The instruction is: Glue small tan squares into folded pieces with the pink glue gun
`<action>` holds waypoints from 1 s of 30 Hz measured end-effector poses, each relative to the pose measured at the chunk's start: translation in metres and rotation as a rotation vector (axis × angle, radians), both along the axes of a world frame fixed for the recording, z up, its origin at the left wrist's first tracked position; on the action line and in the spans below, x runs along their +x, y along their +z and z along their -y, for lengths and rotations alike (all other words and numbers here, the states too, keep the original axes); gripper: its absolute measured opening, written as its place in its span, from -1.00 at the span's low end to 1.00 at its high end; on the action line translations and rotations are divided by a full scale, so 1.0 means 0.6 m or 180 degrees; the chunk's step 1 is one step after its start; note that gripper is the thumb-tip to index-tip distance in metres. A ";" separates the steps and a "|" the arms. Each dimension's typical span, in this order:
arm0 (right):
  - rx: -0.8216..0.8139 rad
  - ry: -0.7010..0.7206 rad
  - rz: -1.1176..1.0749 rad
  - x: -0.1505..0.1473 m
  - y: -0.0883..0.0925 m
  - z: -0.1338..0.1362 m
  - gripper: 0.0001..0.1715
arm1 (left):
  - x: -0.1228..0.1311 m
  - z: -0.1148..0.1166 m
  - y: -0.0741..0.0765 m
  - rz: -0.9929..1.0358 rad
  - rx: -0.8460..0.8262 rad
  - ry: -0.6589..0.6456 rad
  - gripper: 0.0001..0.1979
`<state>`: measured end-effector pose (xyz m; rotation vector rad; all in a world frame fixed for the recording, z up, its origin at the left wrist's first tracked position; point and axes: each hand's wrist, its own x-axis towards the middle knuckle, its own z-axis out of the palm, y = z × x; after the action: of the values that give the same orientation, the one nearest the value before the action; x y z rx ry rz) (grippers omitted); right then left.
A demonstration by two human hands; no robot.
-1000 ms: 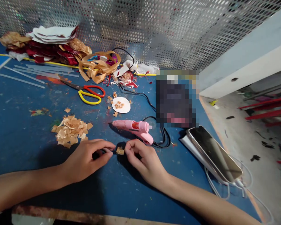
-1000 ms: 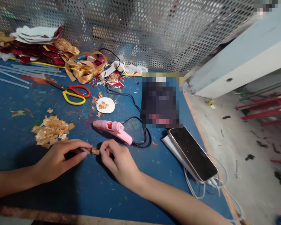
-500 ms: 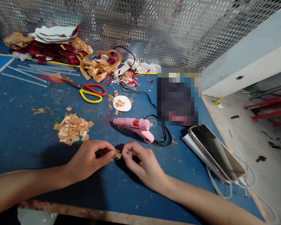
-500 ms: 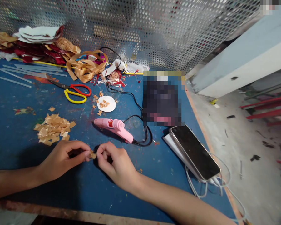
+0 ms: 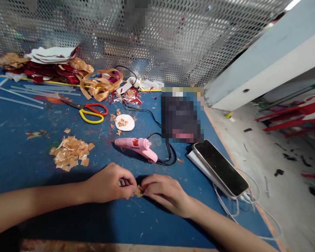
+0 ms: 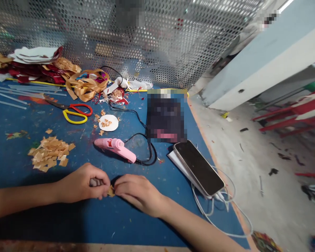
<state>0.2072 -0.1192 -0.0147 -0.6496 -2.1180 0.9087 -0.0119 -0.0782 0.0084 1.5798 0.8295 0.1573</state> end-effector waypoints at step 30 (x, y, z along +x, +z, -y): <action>-0.0186 -0.0016 -0.0156 -0.001 -0.006 -0.003 -0.86 | 0.007 -0.010 0.000 -0.0073 0.0297 -0.0297 -0.85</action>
<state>0.2064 -0.1173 -0.0183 -0.6554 -2.0524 0.9771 -0.0077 -0.0720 0.0082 1.7076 0.7738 0.1123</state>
